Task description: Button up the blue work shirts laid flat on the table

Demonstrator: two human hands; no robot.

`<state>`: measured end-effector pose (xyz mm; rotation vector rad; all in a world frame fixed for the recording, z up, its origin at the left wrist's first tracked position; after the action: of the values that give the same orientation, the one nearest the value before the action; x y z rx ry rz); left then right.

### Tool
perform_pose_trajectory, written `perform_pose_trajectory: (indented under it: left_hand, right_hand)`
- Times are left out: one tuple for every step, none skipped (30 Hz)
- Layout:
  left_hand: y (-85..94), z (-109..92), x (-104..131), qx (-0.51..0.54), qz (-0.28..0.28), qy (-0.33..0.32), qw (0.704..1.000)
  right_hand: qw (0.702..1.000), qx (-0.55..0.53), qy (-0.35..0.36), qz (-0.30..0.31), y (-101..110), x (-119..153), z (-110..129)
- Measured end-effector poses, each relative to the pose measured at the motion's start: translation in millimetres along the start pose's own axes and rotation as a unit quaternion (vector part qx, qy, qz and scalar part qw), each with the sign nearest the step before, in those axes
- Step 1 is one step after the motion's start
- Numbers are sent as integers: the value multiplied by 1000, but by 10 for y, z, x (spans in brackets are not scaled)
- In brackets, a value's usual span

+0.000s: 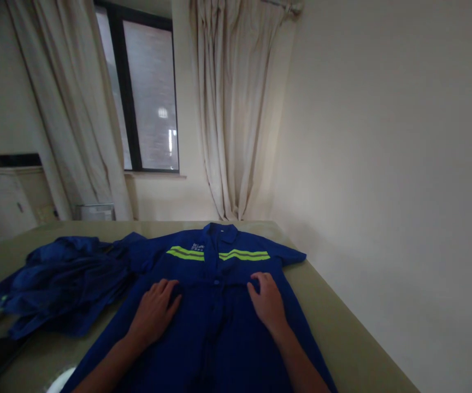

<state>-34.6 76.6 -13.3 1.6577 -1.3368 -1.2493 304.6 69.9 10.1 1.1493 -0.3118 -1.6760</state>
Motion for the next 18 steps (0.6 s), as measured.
perform_pose_trajectory:
  left_hand:
    - [88, 246, 36, -40, -7, 28, 999]
    - [171, 475, 68, -71, -10, 55, 996]
    - [236, 667, 92, -95, -5, 76, 993]
    - [281, 808, 108, -112, 7, 84, 990]
    - [306, 899, 115, -124, 21, 86, 988]
    - [311, 939, 118, -132, 38, 77, 988]
    - [306, 940, 121, -136, 52, 64, 987]
    - [294, 914, 129, -137, 63, 48, 987]
    - [279, 875, 148, -137, 73, 32, 987]
    - [264, 842, 180, -139, 82, 23, 987]
    - [251, 825, 228, -143, 92, 20, 985]
    - [241, 830, 294, -149, 106, 23, 983]
    - [235, 855, 374, -158, 125, 32, 979]
    - [233, 893, 465, -168, 150, 42, 973]
    - [238, 934, 561, -177, 178, 51, 967]
    - [255, 960, 650, -180, 205, 57, 960]
    - [296, 958, 715, -174, 215, 61, 959]
    - [351, 921, 749, -163, 213, 62, 961]
  right_hand:
    - [998, 57, 8, 10, 131, 85, -131]
    - [993, 114, 2, 16, 256, 187, -279]
    - [986, 163, -9, 23, 360, 300, -422]
    - [980, 197, -18, 33, 435, 413, -546]
    - [975, 216, -24, 43, 481, 518, -645]
    - [973, 225, -22, 54, 501, 608, -710]
    - [972, 227, -15, 65, 500, 678, -748]
    - [971, 226, -6, 75, 489, 727, -763]
    - [970, 227, 2, 85, 478, 757, -763]
    - [968, 232, 9, 93, 474, 770, -754]
    - [965, 240, 15, 101, 481, 770, -738]
    - [961, 253, 21, 108, 501, 761, -714]
    - [955, 270, 30, 116, 534, 742, -678]
    - [948, 291, 43, 122, 574, 716, -625]
    - [940, 312, 56, 127, 616, 681, -552]
    - [933, 329, 68, 129, 652, 635, -457]
    - [929, 338, 77, 130, 671, 576, -335]
    - [930, 335, 84, 128, 664, 501, -186]
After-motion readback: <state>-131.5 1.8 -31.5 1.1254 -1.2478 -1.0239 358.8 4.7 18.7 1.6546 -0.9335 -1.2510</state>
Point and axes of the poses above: each hand's wrist, its own x-axis away from the middle knuckle, its own y-axis out of the back of the hand, z = x × y, the point moved 7 cm from there along -x, towards the middle knuckle, and after that the axes turned 10 degrees about y, right-handed, at the moved point
